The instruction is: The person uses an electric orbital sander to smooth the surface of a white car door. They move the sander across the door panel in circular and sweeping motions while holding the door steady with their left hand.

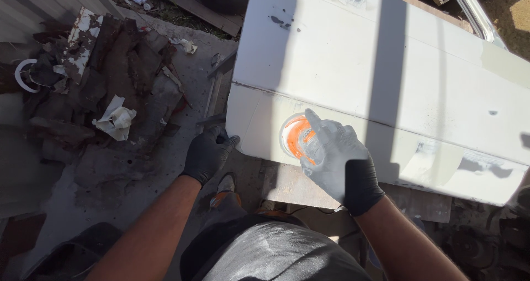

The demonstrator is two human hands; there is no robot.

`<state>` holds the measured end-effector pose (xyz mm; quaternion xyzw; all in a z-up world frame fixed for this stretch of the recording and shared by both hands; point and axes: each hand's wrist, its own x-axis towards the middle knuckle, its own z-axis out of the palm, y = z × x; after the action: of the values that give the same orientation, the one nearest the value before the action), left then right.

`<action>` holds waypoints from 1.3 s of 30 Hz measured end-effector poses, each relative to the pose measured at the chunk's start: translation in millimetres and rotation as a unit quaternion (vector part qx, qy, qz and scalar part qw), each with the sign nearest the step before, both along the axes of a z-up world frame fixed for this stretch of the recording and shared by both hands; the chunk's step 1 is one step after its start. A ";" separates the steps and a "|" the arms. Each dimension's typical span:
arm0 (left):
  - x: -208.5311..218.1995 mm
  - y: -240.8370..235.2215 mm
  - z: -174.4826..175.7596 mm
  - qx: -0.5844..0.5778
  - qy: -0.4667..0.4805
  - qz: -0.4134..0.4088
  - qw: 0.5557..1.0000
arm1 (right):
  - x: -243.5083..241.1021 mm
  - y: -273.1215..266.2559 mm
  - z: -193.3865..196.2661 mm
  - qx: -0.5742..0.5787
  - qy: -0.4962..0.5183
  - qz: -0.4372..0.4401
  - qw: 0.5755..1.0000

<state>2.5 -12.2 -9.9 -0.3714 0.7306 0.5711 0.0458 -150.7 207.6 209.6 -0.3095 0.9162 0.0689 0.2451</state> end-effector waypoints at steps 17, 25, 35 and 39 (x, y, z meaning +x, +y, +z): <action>0.0 16.8 37.9 -0.250 0.032 -0.003 0.968 | 7.1 3.1 -6.7 -0.095 -0.055 -0.053 0.993; -54.1 90.0 119.1 -0.180 0.461 -0.102 0.863 | 2.3 10.1 -19.4 -0.253 -0.114 -0.027 0.960; -69.4 88.6 103.4 -0.007 0.438 -0.112 0.892 | 19.4 61.6 -9.2 -0.348 -0.285 -0.371 0.812; -63.6 88.6 128.0 0.007 0.430 -0.110 0.896 | 23.7 62.4 -5.8 -0.344 -0.287 -0.395 0.802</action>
<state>-61.1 76.3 118.2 -0.0066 0.7112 0.6717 -0.2072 -127.0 270.0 203.9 0.0099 0.8101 -0.4460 0.3804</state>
